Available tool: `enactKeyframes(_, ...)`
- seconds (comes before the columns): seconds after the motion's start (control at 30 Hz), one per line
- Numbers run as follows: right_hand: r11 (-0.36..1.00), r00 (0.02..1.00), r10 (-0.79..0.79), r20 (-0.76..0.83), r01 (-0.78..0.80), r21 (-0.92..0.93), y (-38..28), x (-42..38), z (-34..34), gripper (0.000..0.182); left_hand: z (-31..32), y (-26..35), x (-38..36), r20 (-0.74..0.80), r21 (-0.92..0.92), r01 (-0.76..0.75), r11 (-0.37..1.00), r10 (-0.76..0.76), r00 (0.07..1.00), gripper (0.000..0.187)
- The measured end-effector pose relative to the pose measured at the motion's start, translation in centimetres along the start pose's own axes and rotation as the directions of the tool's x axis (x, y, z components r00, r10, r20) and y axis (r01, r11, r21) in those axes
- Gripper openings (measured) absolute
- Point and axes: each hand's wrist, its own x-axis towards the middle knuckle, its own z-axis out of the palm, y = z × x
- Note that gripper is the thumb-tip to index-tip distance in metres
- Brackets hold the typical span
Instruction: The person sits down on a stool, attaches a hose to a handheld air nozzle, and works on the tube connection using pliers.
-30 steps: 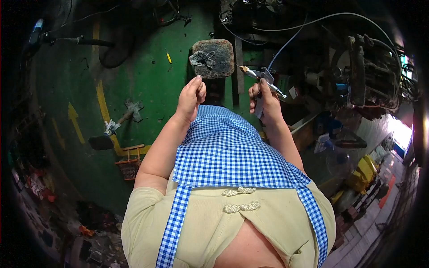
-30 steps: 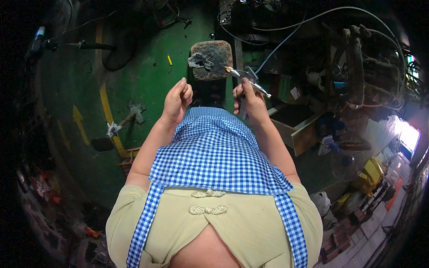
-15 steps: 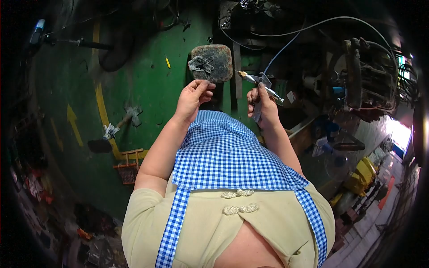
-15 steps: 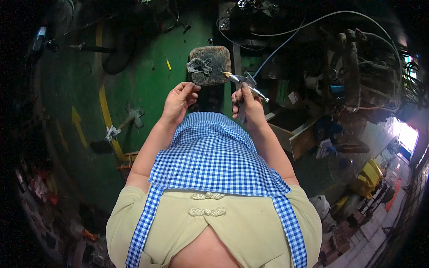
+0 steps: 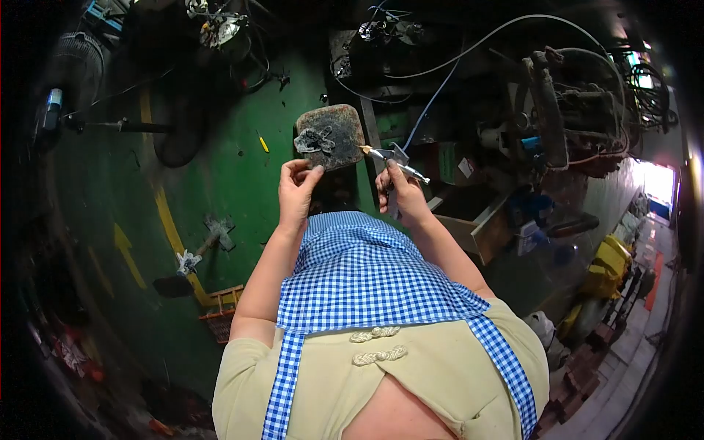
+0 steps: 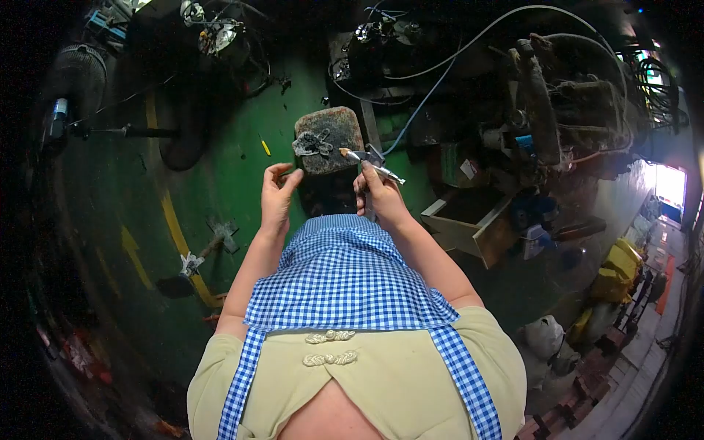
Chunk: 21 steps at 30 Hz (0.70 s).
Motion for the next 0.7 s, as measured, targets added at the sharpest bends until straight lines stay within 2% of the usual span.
enactKeyframes(0.1,1.0,1.0,-0.011,-0.023,0.011,-0.002,0.1,0.0,0.2,0.043,-1.9,-1.3,1.1,0.1,-0.067,0.062,0.996,-0.056,0.993,0.011)
enactKeyframes(0.3,1.0,0.999,-0.015,-0.052,0.015,-0.003,-0.3,-0.2,0.8,0.045,-0.7,1.2,0.0,0.091,-0.277,0.26,0.925,-0.244,0.966,0.016)
enactKeyframes(0.4,1.0,0.999,-0.008,-0.05,0.008,0.008,-0.3,-0.1,0.8,0.045,-1.2,0.7,0.0,0.203,-0.412,0.321,0.853,-0.257,0.945,0.02)
enactKeyframes(0.6,0.999,0.999,0.025,-0.022,-0.026,-0.035,-0.4,-0.3,0.6,0.043,-1.4,2.0,-0.5,0.449,-0.415,0.391,0.821,-0.188,0.873,0.025)
enactKeyframes(0.7,1.0,1.0,0.02,-0.022,-0.02,-0.016,-0.5,-0.5,0.7,0.045,-1.3,2.4,-0.9,0.481,-0.386,0.371,0.845,-0.159,0.862,0.023)
